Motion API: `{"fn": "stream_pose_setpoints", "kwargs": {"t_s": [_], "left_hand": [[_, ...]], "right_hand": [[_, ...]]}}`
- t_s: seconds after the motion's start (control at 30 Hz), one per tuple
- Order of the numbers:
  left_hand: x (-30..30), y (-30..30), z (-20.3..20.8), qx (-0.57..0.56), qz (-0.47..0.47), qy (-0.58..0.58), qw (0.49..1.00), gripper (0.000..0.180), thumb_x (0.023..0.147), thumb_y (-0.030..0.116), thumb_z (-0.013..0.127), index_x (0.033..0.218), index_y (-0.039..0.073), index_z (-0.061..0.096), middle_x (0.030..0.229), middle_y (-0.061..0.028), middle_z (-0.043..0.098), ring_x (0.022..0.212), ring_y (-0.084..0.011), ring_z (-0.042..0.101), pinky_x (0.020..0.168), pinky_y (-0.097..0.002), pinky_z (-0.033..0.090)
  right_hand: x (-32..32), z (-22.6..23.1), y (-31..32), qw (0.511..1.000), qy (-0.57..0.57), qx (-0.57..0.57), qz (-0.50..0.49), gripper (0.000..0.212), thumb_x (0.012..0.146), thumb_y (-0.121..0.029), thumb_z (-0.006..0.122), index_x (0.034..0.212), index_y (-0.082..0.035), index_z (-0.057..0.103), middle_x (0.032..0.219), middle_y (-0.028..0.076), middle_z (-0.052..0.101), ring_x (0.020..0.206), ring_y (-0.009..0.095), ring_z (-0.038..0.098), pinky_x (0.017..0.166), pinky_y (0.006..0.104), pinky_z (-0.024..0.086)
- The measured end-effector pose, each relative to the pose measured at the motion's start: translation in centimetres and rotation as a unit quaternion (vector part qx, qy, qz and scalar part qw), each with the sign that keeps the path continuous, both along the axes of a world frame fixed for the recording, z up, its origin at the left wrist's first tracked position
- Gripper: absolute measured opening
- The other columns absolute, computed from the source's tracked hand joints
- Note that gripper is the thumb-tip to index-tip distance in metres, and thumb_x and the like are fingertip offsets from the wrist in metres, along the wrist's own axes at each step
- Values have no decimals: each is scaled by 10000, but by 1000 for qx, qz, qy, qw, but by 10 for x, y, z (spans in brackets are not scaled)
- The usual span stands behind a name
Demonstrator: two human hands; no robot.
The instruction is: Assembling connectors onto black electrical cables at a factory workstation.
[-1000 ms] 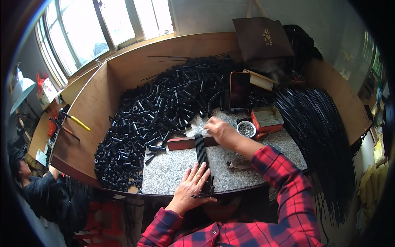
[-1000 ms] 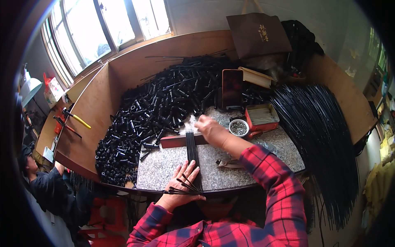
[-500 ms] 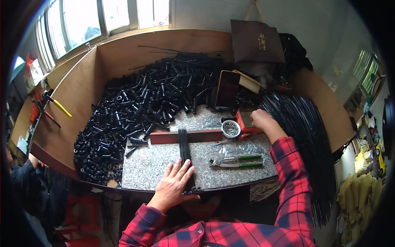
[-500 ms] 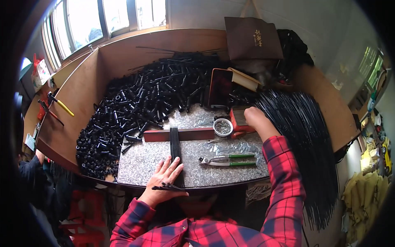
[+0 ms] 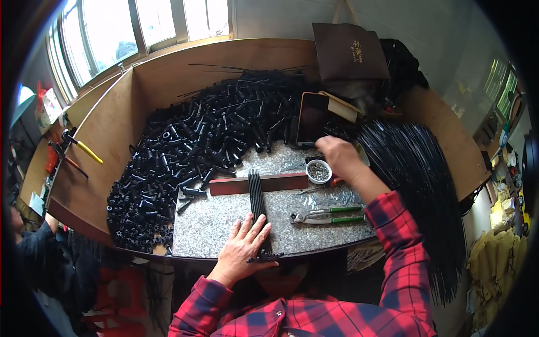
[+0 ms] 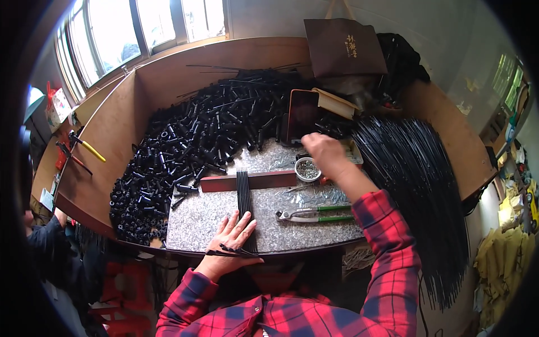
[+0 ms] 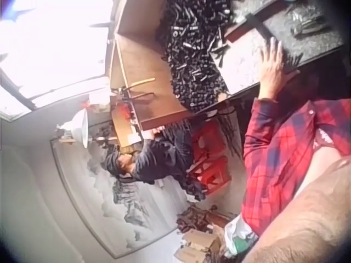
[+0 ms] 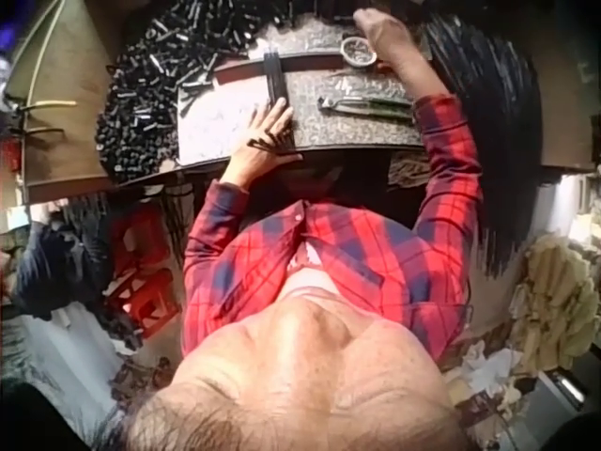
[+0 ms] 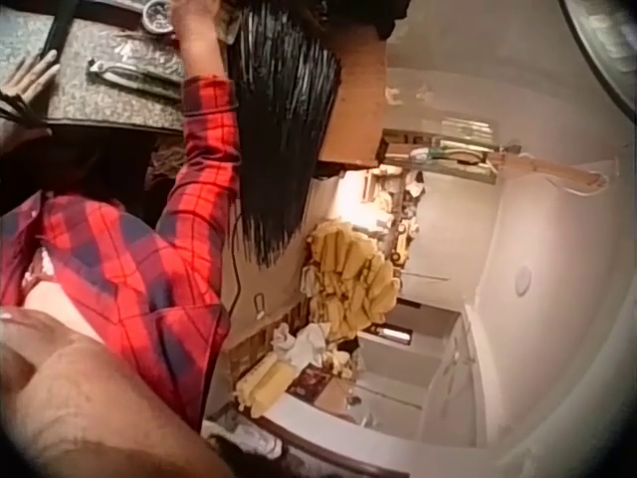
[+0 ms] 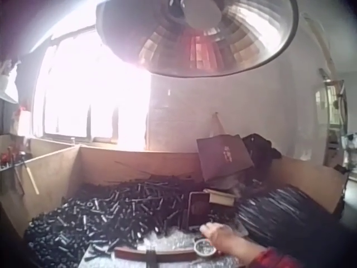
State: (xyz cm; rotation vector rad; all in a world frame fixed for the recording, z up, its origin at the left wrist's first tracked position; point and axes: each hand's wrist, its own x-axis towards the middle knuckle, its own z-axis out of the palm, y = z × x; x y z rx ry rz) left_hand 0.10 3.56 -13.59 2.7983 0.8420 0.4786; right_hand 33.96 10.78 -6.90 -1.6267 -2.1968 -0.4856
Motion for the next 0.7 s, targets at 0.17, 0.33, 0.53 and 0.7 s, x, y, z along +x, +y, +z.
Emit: {"fn": "stream_pose_setpoints", "kwargs": {"t_s": [0.17, 0.33, 0.53, 0.7], "left_hand": [[1, -2, -1, 5, 7, 3, 1000, 945, 629, 600, 721, 1344, 57, 424, 1423, -177, 369, 1339, -401, 292, 1073, -533, 253], [3, -1, -1, 8, -3, 1, 1000, 947, 628, 585, 732, 1348, 56, 419, 1428, -183, 361, 1341, -405, 286, 1075, -531, 253], [4, 0, -3, 11, -4, 10, 1000, 961, 625, 581, 736, 1348, 37, 410, 1429, -190, 356, 1347, -406, 275, 1077, -533, 249], [4, 0, -1, 8, -2, 11, 1000, 955, 625, 574, 741, 1341, 32, 416, 1425, -194, 360, 1347, -404, 276, 1078, -535, 248]], "right_hand": [[-63, -28, 14, 995, -1, -8, 98, 205, 775, -39, 506, 964, -68, 578, 888, 116, 578, 897, 284, 600, 737, 365, 515], [-82, -49, 23, 994, -24, -43, 95, 200, 789, -73, 508, 970, -70, 595, 930, 129, 573, 939, 279, 589, 766, 357, 512], [-86, -53, 28, 993, -51, -74, 77, 150, 794, -110, 524, 912, -74, 610, 923, 124, 580, 911, 268, 594, 746, 359, 511], [-87, -53, 28, 994, -45, -74, 72, 143, 794, -109, 521, 898, -75, 614, 907, 120, 582, 898, 264, 596, 733, 355, 513]]}}
